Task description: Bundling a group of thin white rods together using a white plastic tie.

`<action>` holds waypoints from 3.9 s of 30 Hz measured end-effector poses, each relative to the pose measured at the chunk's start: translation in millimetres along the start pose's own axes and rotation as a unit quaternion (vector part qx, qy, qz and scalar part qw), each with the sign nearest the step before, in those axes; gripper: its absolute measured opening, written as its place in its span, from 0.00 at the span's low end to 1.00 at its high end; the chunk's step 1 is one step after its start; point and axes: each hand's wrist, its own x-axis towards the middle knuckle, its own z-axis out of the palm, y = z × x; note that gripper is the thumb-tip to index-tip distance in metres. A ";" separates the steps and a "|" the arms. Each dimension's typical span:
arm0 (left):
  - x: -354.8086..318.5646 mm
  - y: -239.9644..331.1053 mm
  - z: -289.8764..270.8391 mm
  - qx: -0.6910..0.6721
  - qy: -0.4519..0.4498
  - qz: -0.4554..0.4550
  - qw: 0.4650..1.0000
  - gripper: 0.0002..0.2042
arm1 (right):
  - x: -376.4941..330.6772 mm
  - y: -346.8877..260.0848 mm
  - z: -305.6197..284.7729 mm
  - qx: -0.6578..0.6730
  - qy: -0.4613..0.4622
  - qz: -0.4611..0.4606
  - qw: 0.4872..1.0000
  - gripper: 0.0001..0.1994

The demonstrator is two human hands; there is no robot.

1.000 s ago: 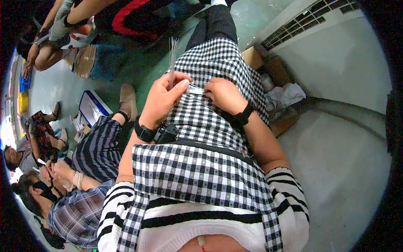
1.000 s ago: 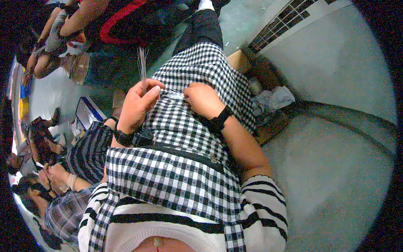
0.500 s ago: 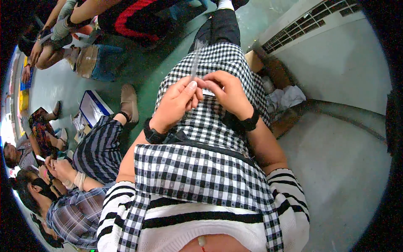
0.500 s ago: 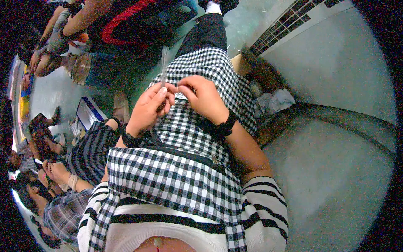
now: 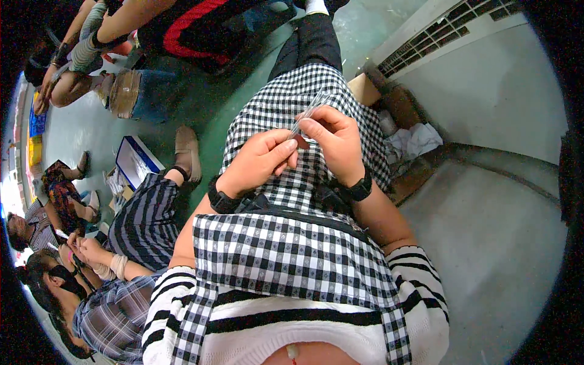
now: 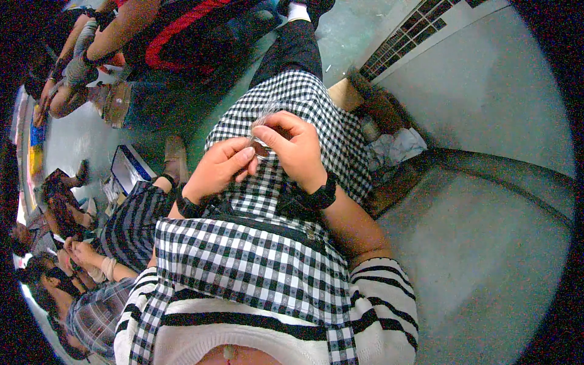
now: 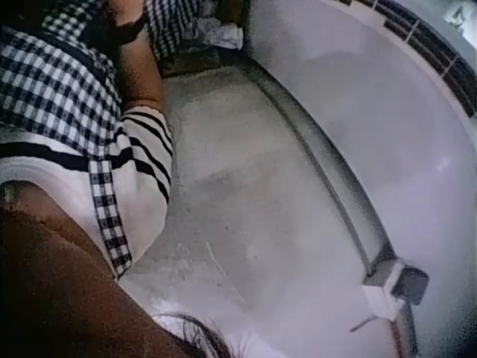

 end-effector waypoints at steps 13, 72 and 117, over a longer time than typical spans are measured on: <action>-3.5 0.9 -1.0 -0.063 0.027 -0.009 0.998 0.12 | -3.4 -1.8 0.9 0.028 0.017 0.061 0.998 0.06; -3.3 2.2 -2.0 -0.044 0.067 -0.014 0.997 0.10 | 0.2 -3.0 -10.7 0.051 0.129 -0.084 0.987 0.05; -10.3 1.7 -7.3 -0.130 0.054 -0.019 0.990 0.12 | -6.2 -11.2 7.5 0.111 0.081 -0.005 0.991 0.15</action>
